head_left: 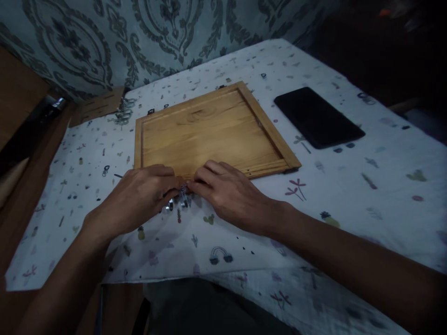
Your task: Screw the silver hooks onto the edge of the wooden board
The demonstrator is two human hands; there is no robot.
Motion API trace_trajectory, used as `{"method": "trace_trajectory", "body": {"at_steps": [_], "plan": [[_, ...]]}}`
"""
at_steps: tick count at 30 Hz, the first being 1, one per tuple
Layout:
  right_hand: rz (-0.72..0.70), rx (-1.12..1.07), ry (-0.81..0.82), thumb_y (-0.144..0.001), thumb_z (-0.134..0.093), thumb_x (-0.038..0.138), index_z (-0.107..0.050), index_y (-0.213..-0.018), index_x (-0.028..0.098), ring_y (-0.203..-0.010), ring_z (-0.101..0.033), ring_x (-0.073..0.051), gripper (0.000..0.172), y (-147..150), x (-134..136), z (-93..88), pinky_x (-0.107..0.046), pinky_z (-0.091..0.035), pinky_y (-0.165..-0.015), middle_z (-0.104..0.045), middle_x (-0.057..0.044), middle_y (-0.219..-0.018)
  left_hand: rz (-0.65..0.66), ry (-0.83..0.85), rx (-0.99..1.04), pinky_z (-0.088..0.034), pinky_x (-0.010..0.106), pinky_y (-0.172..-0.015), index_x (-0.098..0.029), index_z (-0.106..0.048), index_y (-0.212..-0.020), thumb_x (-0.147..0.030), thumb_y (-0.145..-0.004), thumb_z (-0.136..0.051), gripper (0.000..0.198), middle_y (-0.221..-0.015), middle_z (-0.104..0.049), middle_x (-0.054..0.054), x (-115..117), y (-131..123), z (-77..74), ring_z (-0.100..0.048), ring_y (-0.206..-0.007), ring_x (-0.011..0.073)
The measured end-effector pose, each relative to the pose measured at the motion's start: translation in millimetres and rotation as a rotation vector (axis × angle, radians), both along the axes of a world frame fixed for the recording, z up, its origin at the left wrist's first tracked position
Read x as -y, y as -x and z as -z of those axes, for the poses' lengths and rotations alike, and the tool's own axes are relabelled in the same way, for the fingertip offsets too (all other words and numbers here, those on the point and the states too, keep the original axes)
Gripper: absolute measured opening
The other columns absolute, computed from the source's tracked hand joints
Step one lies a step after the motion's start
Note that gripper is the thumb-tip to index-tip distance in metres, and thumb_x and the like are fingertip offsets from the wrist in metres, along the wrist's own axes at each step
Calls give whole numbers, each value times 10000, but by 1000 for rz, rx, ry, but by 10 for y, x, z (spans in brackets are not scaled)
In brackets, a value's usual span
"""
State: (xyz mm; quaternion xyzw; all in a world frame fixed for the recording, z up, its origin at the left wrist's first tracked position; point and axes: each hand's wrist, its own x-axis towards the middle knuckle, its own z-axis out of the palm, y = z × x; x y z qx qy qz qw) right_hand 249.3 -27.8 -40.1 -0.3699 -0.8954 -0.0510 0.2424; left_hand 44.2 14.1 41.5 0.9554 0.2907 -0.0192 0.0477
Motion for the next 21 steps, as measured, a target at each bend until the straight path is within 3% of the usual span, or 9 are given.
{"method": "trace_trajectory", "body": {"at_steps": [7, 12, 14, 16, 21], "plan": [[-5, -23, 9, -948, -465, 86, -662, -1086, 74, -906, -480, -235, 241, -6, -1, -4, -371, -423, -752, -628, -119, -950, -57, 8, 69, -484, 305, -692, -199, -672, -1011, -262, -982, -456, 226, -954, -690, 46, -31, 29, 33, -659, -839, 201], [11, -231, 16, -923, -445, 96, -685, -1028, 42, -863, -535, -233, 267, 19, 77, -103, -370, -457, -734, -653, -137, -915, -152, -51, 152, -462, 292, -636, -215, -652, -976, -302, -985, -447, 222, -928, -696, 38, -63, 174, 46, -661, -818, 197], [35, -334, 136, -929, -483, 169, -692, -974, 63, -771, -557, -202, 239, 70, 141, -158, -331, -457, -661, -652, -105, -827, -187, -92, 164, -465, 299, -622, -221, -650, -960, -326, -984, -440, 236, -903, -698, 38, -64, 279, 61, -660, -791, 201], [87, -421, 361, -928, -533, 233, -684, -953, 104, -669, -563, -153, 200, 142, 204, -193, -280, -437, -583, -660, -58, -779, -198, -139, 177, -476, 311, -608, -219, -653, -948, -335, -983, -428, 256, -898, -702, 46, -55, 404, 89, -659, -763, 206], [211, -695, 823, -878, -617, 273, -668, -859, 176, -616, -592, -109, 112, 320, 298, -177, -225, -446, -551, -669, 5, -707, -235, -246, 290, -525, 331, -647, -223, -635, -1012, -304, -975, -462, 194, -939, -713, 56, -6, 682, 218, -676, -789, 207]]}}
